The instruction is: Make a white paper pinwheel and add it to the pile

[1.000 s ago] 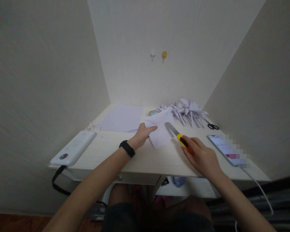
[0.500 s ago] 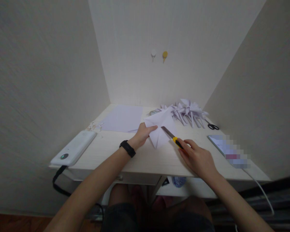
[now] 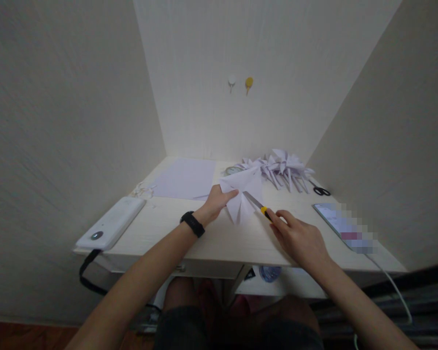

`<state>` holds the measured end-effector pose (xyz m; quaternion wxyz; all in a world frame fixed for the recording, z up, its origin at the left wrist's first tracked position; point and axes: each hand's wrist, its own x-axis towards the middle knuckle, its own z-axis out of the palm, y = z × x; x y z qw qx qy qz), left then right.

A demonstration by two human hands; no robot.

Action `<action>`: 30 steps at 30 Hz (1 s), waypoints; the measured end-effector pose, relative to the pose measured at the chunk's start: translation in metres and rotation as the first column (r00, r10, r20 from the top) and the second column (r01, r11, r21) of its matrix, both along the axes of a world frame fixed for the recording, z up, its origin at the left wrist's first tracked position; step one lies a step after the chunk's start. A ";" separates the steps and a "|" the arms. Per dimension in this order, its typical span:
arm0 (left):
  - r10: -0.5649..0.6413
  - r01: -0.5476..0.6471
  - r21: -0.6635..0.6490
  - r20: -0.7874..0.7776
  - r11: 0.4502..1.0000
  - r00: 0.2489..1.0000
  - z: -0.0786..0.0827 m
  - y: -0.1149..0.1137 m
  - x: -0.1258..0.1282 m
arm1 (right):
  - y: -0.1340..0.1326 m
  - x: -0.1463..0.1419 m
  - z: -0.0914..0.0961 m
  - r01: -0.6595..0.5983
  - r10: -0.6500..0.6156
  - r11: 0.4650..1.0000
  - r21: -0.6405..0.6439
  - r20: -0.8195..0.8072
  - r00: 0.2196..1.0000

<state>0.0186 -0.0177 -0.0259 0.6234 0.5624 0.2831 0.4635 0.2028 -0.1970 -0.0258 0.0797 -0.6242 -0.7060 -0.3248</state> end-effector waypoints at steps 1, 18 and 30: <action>0.007 -0.007 0.018 -0.022 1.000 1.000 0.000 0.000 0.000 | 0.000 0.001 0.000 0.002 -0.002 1.000 -0.009 0.016 1.000; 0.247 -0.084 0.479 -0.289 0.874 0.925 0.007 -0.014 0.000 | 0.015 -0.011 0.010 -0.119 0.059 0.992 -0.051 -0.642 0.764; 0.365 -0.047 0.759 -0.256 0.649 0.895 -0.002 -0.013 -0.001 | 0.011 -0.023 0.027 -0.264 -0.227 0.940 -0.217 -0.974 -0.005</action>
